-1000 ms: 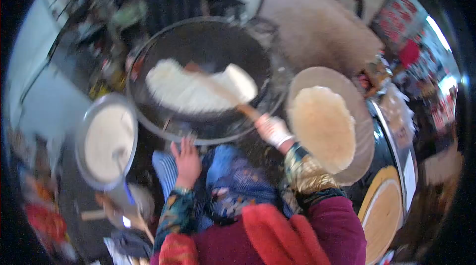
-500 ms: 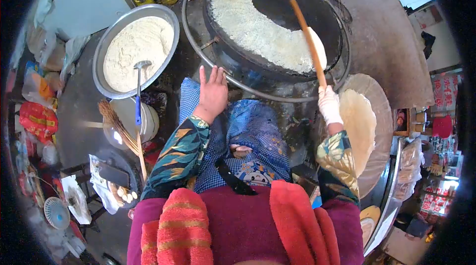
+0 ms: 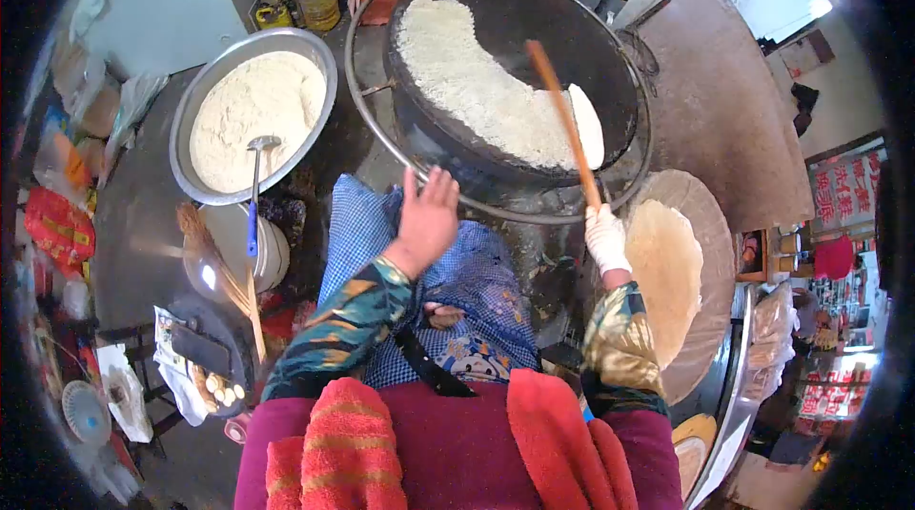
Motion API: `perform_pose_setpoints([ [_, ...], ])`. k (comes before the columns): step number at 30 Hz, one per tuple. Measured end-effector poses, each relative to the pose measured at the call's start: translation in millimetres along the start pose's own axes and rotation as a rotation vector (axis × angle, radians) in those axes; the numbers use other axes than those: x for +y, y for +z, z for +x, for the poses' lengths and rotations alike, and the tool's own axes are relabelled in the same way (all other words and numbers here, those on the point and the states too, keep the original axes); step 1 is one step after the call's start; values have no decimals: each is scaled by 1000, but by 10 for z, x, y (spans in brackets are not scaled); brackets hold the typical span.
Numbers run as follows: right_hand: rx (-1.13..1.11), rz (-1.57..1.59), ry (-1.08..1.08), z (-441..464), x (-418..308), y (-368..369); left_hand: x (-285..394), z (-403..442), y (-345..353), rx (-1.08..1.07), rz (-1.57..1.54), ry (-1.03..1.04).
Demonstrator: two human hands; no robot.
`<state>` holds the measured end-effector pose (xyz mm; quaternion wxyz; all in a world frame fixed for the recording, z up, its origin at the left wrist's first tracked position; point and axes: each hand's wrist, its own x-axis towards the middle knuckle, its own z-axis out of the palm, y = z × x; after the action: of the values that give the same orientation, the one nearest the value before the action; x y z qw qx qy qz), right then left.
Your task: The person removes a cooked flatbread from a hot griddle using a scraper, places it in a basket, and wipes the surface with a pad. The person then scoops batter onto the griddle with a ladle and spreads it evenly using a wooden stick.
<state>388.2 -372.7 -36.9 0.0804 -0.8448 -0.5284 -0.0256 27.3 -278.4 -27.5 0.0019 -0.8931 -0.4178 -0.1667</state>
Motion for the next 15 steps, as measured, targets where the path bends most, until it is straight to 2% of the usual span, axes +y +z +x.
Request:
perform_pose_setpoints([
  [3, 10, 192, 148, 201, 49, -70, 184, -107, 146, -75, 104, 45],
  [7, -74, 15, -25, 67, -259, -328, 32, -117, 38, -110, 142, 65],
  [9, -131, -14, -17, -7, -139, -125, -20, -93, 20, -134, 159, 49],
  [10, -59, -27, 71, 73, -23, -70, -44, -93, 23, -148, 167, 37],
  [12, 4, -2, 68, 248, 92, -97, -97, -39, 32, -144, 182, 23],
  [13, 44, 1, 47, 283, 23, -161, -120, -26, 20, -136, 156, 17],
  [15, -36, 56, 88, 300, -210, -364, -194, 7, -20, -117, 107, -1],
])
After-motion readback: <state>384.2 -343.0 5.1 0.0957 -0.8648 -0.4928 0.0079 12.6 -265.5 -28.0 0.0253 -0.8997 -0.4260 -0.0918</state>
